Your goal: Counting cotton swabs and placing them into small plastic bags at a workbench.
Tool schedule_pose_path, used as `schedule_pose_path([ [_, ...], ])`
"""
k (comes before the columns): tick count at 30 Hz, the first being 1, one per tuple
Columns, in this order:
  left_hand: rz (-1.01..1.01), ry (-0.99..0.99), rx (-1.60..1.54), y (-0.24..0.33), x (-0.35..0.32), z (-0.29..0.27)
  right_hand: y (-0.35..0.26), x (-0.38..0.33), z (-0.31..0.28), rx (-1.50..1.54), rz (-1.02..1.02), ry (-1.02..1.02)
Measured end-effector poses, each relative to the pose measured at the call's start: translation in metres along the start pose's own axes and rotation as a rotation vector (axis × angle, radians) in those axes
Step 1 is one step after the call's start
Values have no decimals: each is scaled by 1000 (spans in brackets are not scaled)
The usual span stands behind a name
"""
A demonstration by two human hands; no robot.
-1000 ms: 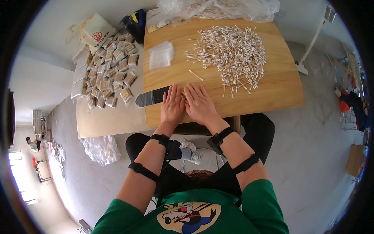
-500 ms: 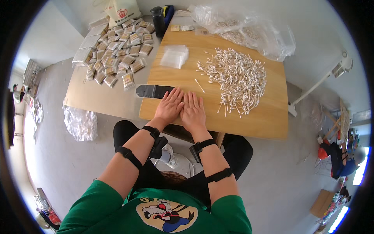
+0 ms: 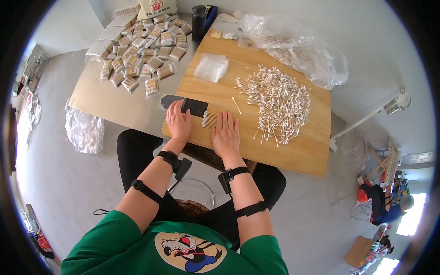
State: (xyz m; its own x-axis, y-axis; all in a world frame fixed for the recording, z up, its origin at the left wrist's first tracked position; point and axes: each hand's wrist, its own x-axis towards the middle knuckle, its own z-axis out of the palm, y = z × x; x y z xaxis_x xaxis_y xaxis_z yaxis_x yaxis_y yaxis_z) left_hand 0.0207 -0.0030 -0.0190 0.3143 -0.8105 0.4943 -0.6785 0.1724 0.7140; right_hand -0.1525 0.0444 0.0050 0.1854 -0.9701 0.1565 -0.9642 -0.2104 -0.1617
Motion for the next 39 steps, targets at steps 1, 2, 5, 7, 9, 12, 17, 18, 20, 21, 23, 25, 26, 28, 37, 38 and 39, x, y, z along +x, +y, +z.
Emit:
schedule_pose_path([
  [1,-8,-59,109,1,2,-6,0,-2,1,-22,2,-5],
  [2,-13,-121,218,2,4,-10,2,-3,3,-31,3,-21],
  [5,36,-230,244,-10,24,-18,-2,6,2,-3,-6,-20],
  [7,84,-327,283,-15,34,-26,-9,14,1,13,-40,-36],
  [9,12,-414,311,-10,42,-28,-11,21,4,13,-53,-38],
  [12,-84,-523,370,-3,47,-26,-15,31,8,9,-79,-40],
  [17,-94,-594,441,-9,52,-21,-21,49,9,-18,-145,-58],
  [18,-88,-612,438,-9,53,-22,-22,51,8,-14,-161,-82],
  [20,-89,-634,434,-9,56,-25,-23,57,6,-11,-178,-115],
  [21,-87,-648,419,-8,58,-27,-23,61,6,-14,-203,-113],
  [23,-92,-667,399,-7,59,-28,-24,68,7,-20,-229,-120],
  [25,-62,-661,357,-11,58,-31,-28,74,9,-15,-251,-140],
  [26,-71,-663,357,-15,56,-30,-29,77,10,-15,-256,-148],
  [28,-37,-515,247,-22,52,-29,-31,82,10,-37,-260,-167],
  [37,-48,-450,35,-30,49,-34,-45,81,16,-51,-188,-170],
  [38,-56,-449,29,-29,49,-34,-46,81,16,-58,-191,-177],
  [39,-48,-457,25,-29,49,-36,-49,81,17,-40,-173,-170],
])
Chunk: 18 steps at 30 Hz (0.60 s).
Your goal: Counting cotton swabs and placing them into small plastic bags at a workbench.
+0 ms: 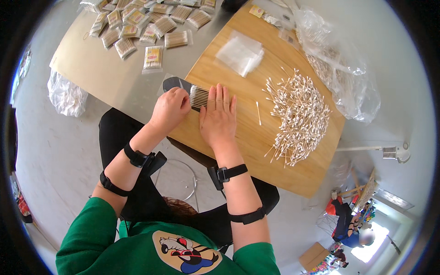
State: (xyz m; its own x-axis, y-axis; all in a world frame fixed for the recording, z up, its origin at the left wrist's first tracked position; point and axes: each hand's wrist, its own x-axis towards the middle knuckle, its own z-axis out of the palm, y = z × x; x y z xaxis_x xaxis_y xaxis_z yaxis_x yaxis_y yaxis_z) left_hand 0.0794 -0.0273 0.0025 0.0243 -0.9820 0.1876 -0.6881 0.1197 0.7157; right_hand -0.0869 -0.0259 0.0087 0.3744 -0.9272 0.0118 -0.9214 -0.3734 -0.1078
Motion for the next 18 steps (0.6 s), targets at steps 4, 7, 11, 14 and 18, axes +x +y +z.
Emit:
schedule_pose_path([
  [4,1,-70,61,4,-1,-4,-12,2,5,3,46,12],
  [7,50,-61,160,4,-2,1,-22,2,5,8,79,15],
  [11,44,-110,155,3,-1,-3,-37,3,7,6,106,3],
  [14,10,-69,134,-2,-1,-2,-45,4,9,35,105,15],
  [18,58,-19,-120,-11,11,-15,-28,0,8,258,94,100],
])
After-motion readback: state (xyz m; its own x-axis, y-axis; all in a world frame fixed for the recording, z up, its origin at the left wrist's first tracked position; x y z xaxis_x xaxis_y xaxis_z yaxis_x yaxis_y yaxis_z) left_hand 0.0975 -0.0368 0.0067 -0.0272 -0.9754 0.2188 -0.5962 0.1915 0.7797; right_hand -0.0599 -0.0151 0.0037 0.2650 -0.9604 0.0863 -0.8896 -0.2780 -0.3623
